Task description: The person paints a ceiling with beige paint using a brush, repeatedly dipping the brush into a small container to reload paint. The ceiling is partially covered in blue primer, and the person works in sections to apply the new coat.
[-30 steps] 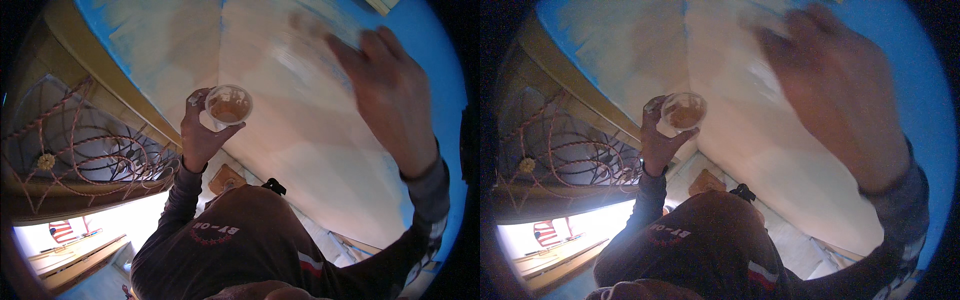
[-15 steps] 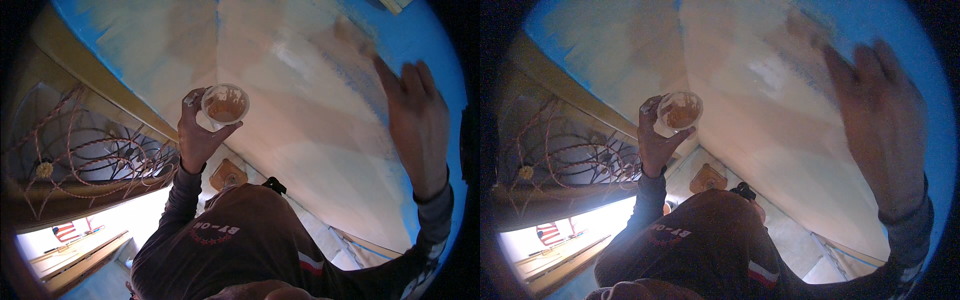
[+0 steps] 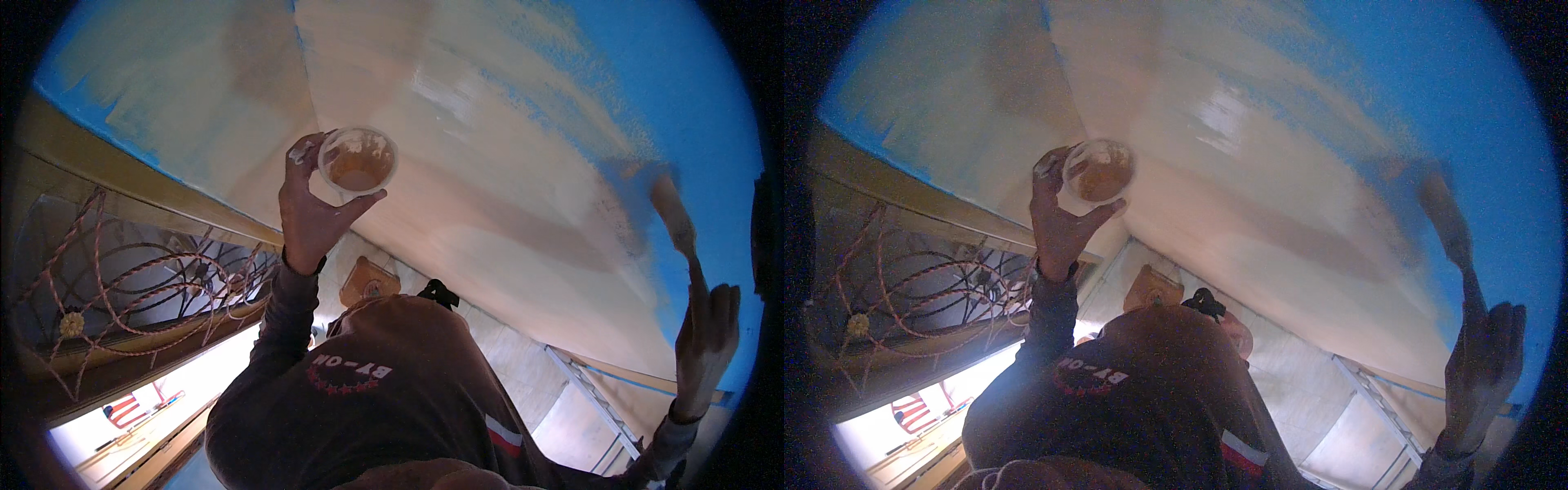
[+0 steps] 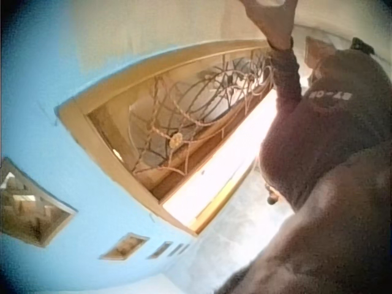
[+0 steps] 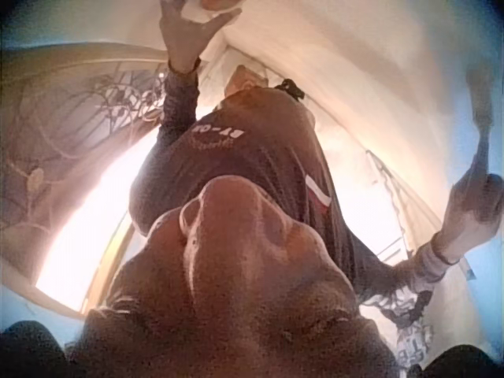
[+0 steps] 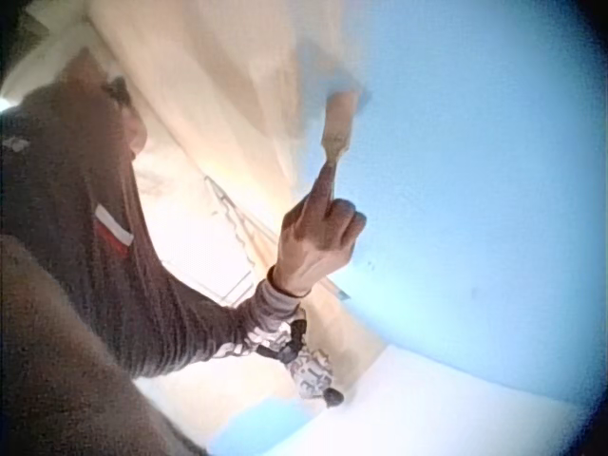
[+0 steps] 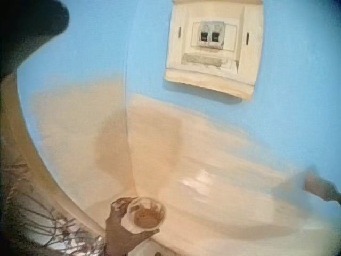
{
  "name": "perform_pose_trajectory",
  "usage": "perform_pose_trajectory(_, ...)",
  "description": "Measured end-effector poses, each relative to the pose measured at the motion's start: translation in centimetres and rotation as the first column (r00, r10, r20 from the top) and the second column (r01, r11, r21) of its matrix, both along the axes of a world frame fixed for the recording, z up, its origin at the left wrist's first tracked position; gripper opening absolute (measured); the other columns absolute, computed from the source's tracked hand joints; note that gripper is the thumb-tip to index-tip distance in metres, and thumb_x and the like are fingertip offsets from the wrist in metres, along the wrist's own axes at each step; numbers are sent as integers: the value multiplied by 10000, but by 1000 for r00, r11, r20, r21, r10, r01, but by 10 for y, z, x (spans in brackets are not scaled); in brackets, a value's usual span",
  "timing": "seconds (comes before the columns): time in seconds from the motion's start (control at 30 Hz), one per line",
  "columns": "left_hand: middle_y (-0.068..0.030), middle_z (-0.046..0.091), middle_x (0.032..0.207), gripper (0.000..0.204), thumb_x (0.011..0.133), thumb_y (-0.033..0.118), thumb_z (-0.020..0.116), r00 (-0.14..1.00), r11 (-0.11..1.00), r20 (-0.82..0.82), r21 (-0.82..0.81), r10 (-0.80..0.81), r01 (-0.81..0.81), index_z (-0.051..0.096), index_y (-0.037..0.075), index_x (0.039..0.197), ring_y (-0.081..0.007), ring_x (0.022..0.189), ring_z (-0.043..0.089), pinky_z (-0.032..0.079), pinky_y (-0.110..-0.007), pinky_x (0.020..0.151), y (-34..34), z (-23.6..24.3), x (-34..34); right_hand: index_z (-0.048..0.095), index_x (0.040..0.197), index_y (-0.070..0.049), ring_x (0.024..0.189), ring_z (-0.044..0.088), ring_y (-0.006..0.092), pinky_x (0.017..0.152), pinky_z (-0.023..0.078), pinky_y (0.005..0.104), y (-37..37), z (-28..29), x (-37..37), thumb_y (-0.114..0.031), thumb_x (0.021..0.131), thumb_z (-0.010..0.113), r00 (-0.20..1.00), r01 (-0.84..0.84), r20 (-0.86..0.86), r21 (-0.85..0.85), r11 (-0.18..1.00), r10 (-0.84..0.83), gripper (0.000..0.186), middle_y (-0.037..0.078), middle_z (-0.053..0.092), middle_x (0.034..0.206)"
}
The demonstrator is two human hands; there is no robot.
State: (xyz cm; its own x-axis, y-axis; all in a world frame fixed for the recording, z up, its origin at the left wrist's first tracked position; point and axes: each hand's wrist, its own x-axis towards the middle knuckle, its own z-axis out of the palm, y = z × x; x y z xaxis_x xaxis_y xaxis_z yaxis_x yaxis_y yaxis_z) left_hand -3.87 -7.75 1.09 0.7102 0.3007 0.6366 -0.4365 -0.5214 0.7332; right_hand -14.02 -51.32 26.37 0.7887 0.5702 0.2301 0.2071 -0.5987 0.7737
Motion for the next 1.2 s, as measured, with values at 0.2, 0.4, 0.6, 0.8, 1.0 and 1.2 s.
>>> perform_pose_trajectory(0.2,-174,609,1256,904,610,230,966,1000,999,-20,47,-2,3,440,1,1309,-276,1163,634,529,-389,981,-12,2,-4,645,1256,-9,713,460,238,670,426,392,32,-15,22,38,821,690,976,-218,20,142,966,217,440,79,425,765)
perform_pose_trajectory(0.4,-166,612,1250,889,610,230,966,1000,1000,-28,21,2,-1,455,7,1302,-268,1148,639,530,-386,976,-15,12,-12,683,1227,-77,721,488,224,624,451,354,123,-11,97,1,704,706,837,-548,105,146,824,537,529,54,434,765)
perform_pose_trajectory(0.6,-173,617,1248,873,622,201,958,1000,999,3,44,-15,15,451,14,1307,-270,1150,638,530,-390,979,-19,12,-13,674,1219,-76,792,536,219,597,500,334,164,-7,134,-60,768,692,821,-566,166,107,817,547,452,58,530,838)
perform_pose_trajectory(0.8,-181,614,1255,891,617,198,960,1000,998,-18,57,-5,6,443,15,1320,-278,1160,631,529,-402,984,-24,12,-13,645,1308,-103,774,504,212,671,498,322,135,-12,115,27,757,692,849,-504,209,42,863,485,568,57,434,810)
perform_pose_trajectory(1.0,-187,604,1268,898,618,197,958,999,997,-48,77,-2,6,436,12,1325,-285,1168,629,530,-398,984,-21,17,-11,619,1326,-77,802,517,243,728,508,354,45,-11,59,42,743,652,967,-244,79,29,969,241,596,89,450,819)
perform_pose_trajectory(1.2,-183,606,1268,906,613,210,962,999,997,-15,59,-48,48,436,14,1324,-285,1174,627,532,-401,982,-24,12,2,642,1272,-75,779,523,298,813,494,427,-37,-33,-2,26,788,650,989,43,139,107,993,-57,495,112,457,807)
